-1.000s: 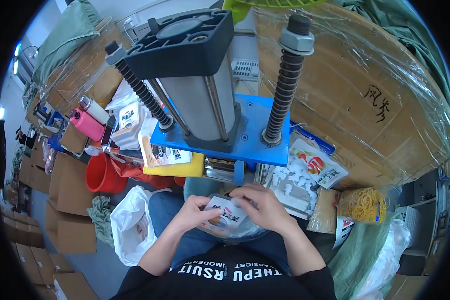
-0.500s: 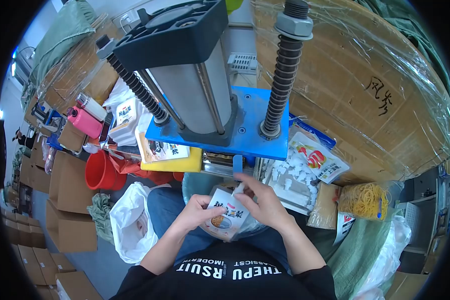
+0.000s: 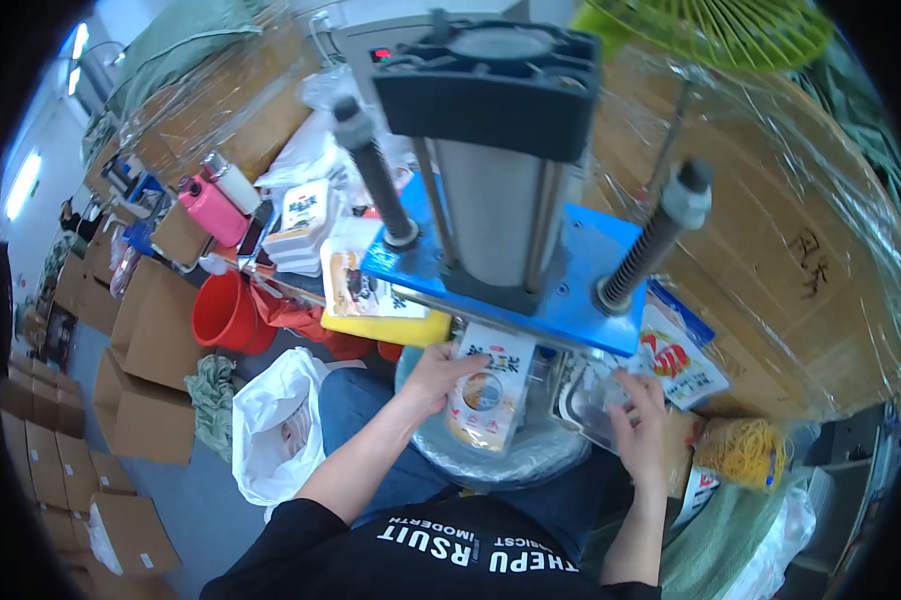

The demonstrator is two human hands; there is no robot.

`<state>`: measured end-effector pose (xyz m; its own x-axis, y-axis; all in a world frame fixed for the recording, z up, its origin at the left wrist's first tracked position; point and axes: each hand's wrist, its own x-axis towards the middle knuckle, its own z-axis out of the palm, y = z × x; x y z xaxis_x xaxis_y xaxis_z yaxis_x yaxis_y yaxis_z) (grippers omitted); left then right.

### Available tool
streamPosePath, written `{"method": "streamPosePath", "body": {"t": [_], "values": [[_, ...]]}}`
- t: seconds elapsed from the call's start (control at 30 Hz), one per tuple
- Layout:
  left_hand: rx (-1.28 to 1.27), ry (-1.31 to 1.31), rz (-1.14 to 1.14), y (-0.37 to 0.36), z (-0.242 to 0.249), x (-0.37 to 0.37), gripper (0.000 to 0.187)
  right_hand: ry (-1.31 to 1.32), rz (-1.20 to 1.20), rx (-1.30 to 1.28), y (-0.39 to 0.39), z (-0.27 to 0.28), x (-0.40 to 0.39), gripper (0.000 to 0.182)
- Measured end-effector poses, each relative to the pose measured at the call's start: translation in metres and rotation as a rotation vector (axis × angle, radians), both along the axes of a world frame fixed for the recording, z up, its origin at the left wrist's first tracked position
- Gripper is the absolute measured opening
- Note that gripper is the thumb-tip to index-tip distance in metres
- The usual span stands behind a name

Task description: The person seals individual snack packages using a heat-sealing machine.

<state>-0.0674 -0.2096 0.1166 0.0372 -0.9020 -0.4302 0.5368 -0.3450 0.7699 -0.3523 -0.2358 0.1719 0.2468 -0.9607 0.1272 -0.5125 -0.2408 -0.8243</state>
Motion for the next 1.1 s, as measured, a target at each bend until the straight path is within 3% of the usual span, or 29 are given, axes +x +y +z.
{"method": "streamPosePath", "body": {"t": [0.03, 0.07, 0.1, 0.17, 0.2, 0.23, 0.3, 0.33, 0.37, 0.4, 0.47, 0.53, 0.6, 0.63, 0.7, 0.73, 0.8, 0.9, 0.97, 1.0, 1.07, 1.1], "values": [[-0.013, 0.007, 0.005, 0.000, -0.001, 0.000, 0.022, 0.072, 0.004, -0.016, -0.002, -0.015, -0.001, 0.036], [-0.021, -0.003, 0.025, 0.001, -0.001, -0.001, 0.021, 0.312, 0.036, -0.236, -0.005, -0.037, -0.004, 0.028], [-0.034, -0.011, 0.050, -0.001, 0.002, 0.004, 0.021, 0.302, 0.058, -0.253, -0.005, -0.039, -0.002, 0.028], [-0.047, -0.617, -0.179, 0.002, 0.005, 0.018, 0.022, 0.210, -0.043, -0.158, -0.005, -0.042, 0.001, 0.019], [-0.103, -0.950, -0.196, 0.002, 0.008, 0.029, 0.025, 0.221, -0.004, -0.206, -0.010, -0.049, -0.005, 0.023], [-0.230, -1.150, -0.002, 0.008, 0.019, 0.038, 0.026, 0.220, 0.008, -0.207, -0.009, -0.045, -0.003, 0.023], [-0.443, -1.551, 0.327, 0.015, 0.041, 0.066, 0.033, -0.007, -0.196, 0.108, -0.005, -0.034, -0.001, 0.032], [-0.519, -1.757, 0.463, 0.020, 0.046, 0.081, 0.039, -0.008, -0.198, 0.108, -0.006, -0.039, -0.005, 0.032], [-0.451, -1.819, 0.353, 0.029, 0.043, 0.091, 0.051, -0.146, -0.223, 0.135, -0.008, -0.048, -0.011, 0.036], [-0.448, -1.821, 0.354, 0.038, 0.030, 0.099, 0.051, -0.284, -0.244, 0.163, -0.010, -0.054, -0.014, 0.042], [-0.516, -2.003, -0.017, 0.059, 0.005, 0.105, 0.053, -0.304, -0.243, 0.161, -0.012, -0.051, -0.015, 0.038], [-0.583, -1.856, 0.094, 0.064, -0.005, 0.110, 0.047, -0.316, -0.268, 0.167, -0.011, -0.056, -0.022, 0.035], [-0.622, -1.800, 0.194, 0.053, 0.002, 0.111, 0.029, -0.087, -0.171, -0.002, -0.020, -0.064, -0.029, 0.028], [-0.597, -1.781, 0.190, 0.048, 0.005, 0.111, 0.024, -0.141, -0.144, -0.121, -0.018, -0.053, -0.015, 0.023], [-0.577, -1.729, 0.236, 0.030, 0.010, 0.113, 0.009, -0.219, -0.144, -0.013, -0.011, -0.036, -0.002, 0.031], [-0.548, -1.683, 0.274, 0.028, 0.014, 0.108, 0.008, -0.426, -0.136, 0.114, -0.003, -0.020, 0.011, 0.030], [-0.501, -1.570, 0.331, 0.029, 0.026, 0.088, 0.009, -0.568, -0.089, 0.258, 0.006, -0.009, 0.021, 0.027], [-0.518, -1.370, 0.195, 0.050, 0.038, 0.050, 0.010, -0.396, 0.077, 0.330, 0.017, -0.010, 0.030, 0.016], [-0.555, -1.312, 0.104, 0.057, 0.046, 0.028, 0.010, -0.161, 0.294, 0.011, 0.009, 0.014, 0.044, 0.013], [-0.579, -1.275, 0.035, 0.060, 0.050, 0.021, 0.010, -0.157, 0.277, 0.020, 0.004, 0.028, 0.051, 0.013], [-0.549, -1.261, -0.070, 0.062, 0.060, 0.014, 0.011, -0.019, 0.529, -0.142, -0.006, 0.051, 0.063, 0.015], [-0.527, -1.176, -0.139, 0.063, 0.063, 0.012, 0.012, -0.021, 0.518, -0.139, -0.008, 0.053, 0.067, 0.015]]}}
